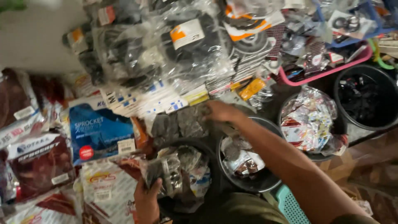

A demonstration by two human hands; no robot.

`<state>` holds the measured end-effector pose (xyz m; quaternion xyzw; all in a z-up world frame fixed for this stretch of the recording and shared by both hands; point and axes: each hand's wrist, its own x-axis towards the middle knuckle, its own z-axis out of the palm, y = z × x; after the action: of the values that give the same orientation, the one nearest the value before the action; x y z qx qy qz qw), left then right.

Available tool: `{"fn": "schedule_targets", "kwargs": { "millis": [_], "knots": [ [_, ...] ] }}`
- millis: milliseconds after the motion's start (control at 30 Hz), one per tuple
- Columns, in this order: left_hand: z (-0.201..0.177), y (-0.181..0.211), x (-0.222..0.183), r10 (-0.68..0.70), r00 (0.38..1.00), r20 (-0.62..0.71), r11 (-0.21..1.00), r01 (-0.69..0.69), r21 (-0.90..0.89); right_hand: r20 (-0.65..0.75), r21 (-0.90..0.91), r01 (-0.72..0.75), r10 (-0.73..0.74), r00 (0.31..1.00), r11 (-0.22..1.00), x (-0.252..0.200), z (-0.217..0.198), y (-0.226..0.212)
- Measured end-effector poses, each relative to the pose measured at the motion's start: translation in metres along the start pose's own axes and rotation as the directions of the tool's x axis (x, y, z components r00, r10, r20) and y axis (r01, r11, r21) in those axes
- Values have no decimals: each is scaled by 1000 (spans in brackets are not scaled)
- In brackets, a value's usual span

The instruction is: The person sorts through a large pile of packaged motorcycle sprockets and parts on a cluttered table. They pick up individual plastic-wrapped packages, briefly inspect them, and place them into a black plastic bowl. The camera is extremely unstable throughout the process.

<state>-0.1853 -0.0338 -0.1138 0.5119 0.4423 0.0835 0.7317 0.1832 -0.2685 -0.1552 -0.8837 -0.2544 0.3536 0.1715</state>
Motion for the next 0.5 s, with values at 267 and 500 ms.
{"fn": "schedule_targets", "kwargs": {
  "millis": [267, 500],
  "knots": [
    [5, 3, -12, 32, 999, 1, 999, -32, -41, -384, -312, -531, 407, 829, 788, -61, -112, 160],
    [3, -4, -10, 52, 999, 15, 999, -51, -17, -449, -358, -404, 224, 865, 842, -50, -65, 178]
  ]
}}
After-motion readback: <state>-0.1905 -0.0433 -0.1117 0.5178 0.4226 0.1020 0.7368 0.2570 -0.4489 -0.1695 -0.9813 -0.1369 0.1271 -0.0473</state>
